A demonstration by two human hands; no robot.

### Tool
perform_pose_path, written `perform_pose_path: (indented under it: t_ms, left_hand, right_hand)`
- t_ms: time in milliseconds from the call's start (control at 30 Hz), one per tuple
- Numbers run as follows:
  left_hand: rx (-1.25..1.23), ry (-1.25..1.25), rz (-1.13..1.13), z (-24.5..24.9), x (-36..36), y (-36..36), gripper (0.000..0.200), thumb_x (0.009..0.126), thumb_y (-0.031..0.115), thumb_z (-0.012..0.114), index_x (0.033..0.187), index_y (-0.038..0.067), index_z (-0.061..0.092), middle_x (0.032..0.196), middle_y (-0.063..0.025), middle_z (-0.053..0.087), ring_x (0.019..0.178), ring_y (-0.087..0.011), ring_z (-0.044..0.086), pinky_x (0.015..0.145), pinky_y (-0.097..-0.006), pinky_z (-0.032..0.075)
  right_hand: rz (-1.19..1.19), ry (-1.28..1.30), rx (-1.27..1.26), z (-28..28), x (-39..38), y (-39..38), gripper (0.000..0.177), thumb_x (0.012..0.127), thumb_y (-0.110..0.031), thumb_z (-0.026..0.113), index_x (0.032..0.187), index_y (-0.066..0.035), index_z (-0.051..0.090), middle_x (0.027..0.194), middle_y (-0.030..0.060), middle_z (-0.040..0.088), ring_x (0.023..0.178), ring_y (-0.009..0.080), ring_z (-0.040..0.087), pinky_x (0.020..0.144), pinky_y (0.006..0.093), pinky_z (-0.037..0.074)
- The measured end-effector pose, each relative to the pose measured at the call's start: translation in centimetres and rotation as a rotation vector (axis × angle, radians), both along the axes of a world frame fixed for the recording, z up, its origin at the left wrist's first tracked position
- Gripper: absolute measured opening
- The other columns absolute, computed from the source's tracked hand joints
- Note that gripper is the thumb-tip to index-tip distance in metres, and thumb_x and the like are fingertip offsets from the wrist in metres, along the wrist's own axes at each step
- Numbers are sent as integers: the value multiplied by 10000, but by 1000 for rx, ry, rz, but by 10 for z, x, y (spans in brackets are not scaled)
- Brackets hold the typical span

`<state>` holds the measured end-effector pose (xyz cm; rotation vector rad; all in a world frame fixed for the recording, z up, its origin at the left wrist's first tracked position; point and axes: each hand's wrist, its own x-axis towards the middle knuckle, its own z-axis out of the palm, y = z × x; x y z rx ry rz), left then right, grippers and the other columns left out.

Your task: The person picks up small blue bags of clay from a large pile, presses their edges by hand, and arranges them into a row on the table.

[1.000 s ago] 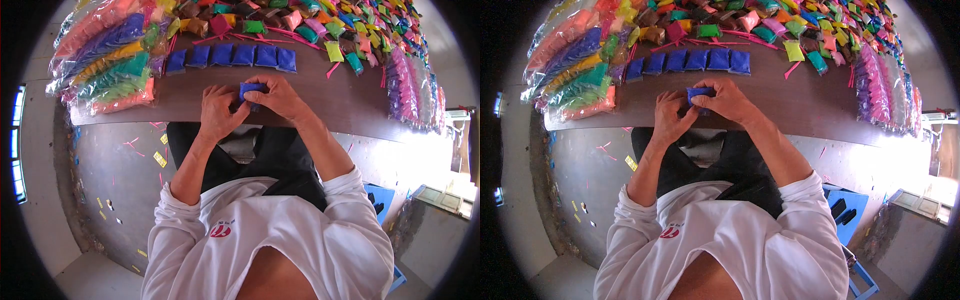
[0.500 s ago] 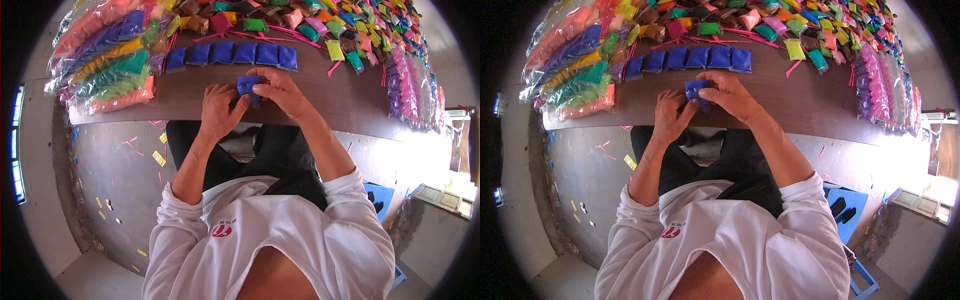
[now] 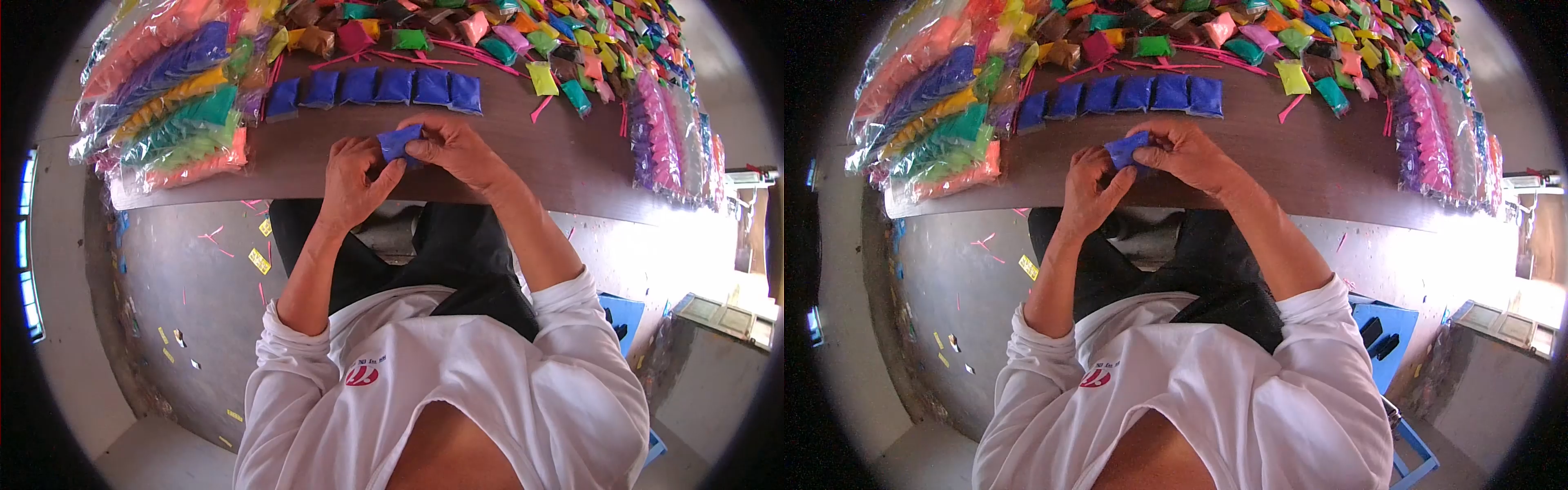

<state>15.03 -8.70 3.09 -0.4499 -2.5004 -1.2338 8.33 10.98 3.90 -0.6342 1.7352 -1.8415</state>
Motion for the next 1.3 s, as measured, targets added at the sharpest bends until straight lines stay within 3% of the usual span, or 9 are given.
perform_pose_path:
  t_ms: [200, 400, 600, 700, 900, 1100, 1300]
  left_hand:
    - [-28, -15, -16, -2, 1, -3, 316, 859, 321, 642, 751, 24, 660, 828, -98, 649, 875, -297, 582, 950, -436, 360]
    - [-47, -6, -26, -3, 1, -3, 309, 867, 306, 642, 744, 23, 651, 820, -102, 641, 870, -301, 583, 939, -441, 364]
    - [-10, -53, -29, 1, 1, -4, 318, 891, 310, 626, 754, 23, 642, 765, -99, 602, 832, -303, 567, 922, -433, 369]
    - [-16, -54, -25, 2, 2, -3, 331, 897, 317, 622, 750, 22, 638, 755, -99, 595, 823, -304, 563, 920, -431, 371]
    - [-79, -39, -39, 2, 2, -4, 353, 902, 321, 617, 723, 17, 634, 751, -105, 598, 823, -313, 565, 915, -435, 376]
    - [-17, -26, -36, 0, 1, -4, 352, 904, 312, 617, 714, 16, 624, 750, -112, 597, 832, -321, 569, 914, -431, 378]
    - [-23, -33, -57, -2, 1, -6, 321, 896, 295, 628, 732, 18, 629, 763, -110, 604, 851, -318, 579, 925, -425, 380]
  right_hand:
    - [25, 148, 165, 1, 0, -3, 283, 906, -201, 700, 1111, -9, 665, 947, 26, 676, 885, 115, 583, 823, 300, 482]
    - [-83, 239, 135, -20, 0, -5, 248, 883, -217, 711, 1035, -22, 697, 859, 34, 675, 812, 101, 560, 766, 302, 481]
    - [-111, 100, 219, -11, 2, -6, 212, 887, -199, 696, 992, -15, 699, 812, 3, 644, 762, 72, 535, 702, 281, 466]
    - [-157, 113, 27, -12, 6, -12, 204, 889, -200, 696, 975, -15, 697, 795, -3, 633, 747, 67, 527, 691, 274, 461]
    - [-157, 225, 82, -15, 5, -10, 186, 896, -191, 687, 970, -19, 696, 776, -16, 614, 735, 71, 518, 672, 273, 452]
    - [-63, 34, 184, 2, 3, -5, 214, 908, -214, 682, 919, -1, 675, 729, -29, 549, 692, 70, 475, 620, 272, 420]
    - [-18, 247, 295, -7, -3, -2, 276, 885, -240, 701, 920, 29, 649, 735, 64, 617, 716, 107, 516, 654, 305, 450]
